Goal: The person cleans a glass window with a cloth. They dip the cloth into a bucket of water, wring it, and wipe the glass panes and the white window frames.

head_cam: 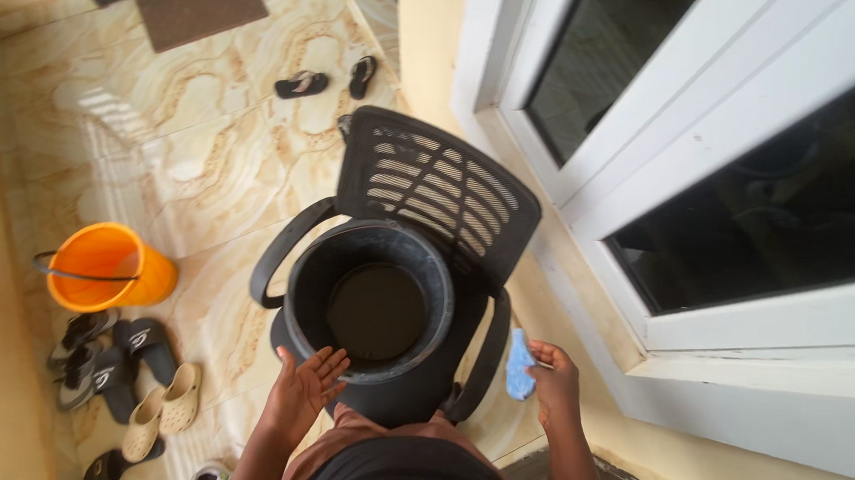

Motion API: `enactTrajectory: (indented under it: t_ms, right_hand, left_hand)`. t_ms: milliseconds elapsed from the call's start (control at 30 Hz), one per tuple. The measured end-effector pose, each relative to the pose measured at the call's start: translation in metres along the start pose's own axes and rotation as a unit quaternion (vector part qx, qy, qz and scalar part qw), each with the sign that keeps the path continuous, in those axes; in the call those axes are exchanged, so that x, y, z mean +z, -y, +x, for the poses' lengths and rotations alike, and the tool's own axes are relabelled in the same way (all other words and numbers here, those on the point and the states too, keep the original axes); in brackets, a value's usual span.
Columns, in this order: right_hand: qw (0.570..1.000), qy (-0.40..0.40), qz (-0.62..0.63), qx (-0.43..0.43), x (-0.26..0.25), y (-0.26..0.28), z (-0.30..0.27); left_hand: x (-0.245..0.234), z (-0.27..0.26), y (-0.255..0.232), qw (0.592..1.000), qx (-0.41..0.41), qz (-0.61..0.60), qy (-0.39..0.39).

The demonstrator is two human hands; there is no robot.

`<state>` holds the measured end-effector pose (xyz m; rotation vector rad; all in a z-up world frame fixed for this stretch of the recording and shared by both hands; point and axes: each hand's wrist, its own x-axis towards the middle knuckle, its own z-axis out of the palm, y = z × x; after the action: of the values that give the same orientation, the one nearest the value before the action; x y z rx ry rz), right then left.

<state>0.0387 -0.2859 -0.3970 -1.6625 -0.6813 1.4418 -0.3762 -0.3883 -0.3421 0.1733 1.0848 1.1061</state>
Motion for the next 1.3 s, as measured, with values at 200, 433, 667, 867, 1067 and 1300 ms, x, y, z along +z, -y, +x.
enactTrajectory:
  t_ms: [200, 433, 667, 867, 1067, 1300]
  right_hand:
    - [0.973, 0.220, 0.037, 0.061, 0.123, 0.033, -0.017]
    - [0.969, 0.146, -0.176, -0.093, 0.149, 0.040, -0.002]
    - [0.963, 0.160, -0.216, -0.035, 0.127, 0.023, -0.004]
    - [0.940, 0.225, -0.255, -0.033, 0.154, 0.016, -0.034]
    - [0.917, 0.283, -0.281, -0.019, 0.188, 0.033, -0.044]
    - [0.895, 0.290, -0.338, -0.036, 0.212, 0.026, 0.005]
  left_hand:
    - [-0.020, 0.028, -0.036, 0.994, 0.070, 0.084, -0.018]
    - [-0.008, 0.019, -0.038, 0.983, 0.068, 0.169, -0.011]
    - [-0.058, 0.002, -0.018, 0.983, 0.025, 0.159, -0.084]
    - [-0.078, 0.000, -0.017, 0.983, 0.082, 0.122, -0.114]
    - [-0.074, -0.016, -0.013, 0.970, 0.079, 0.169, -0.157]
    - [-0.073, -0.027, -0.003, 0.969, 0.119, 0.163, -0.145]
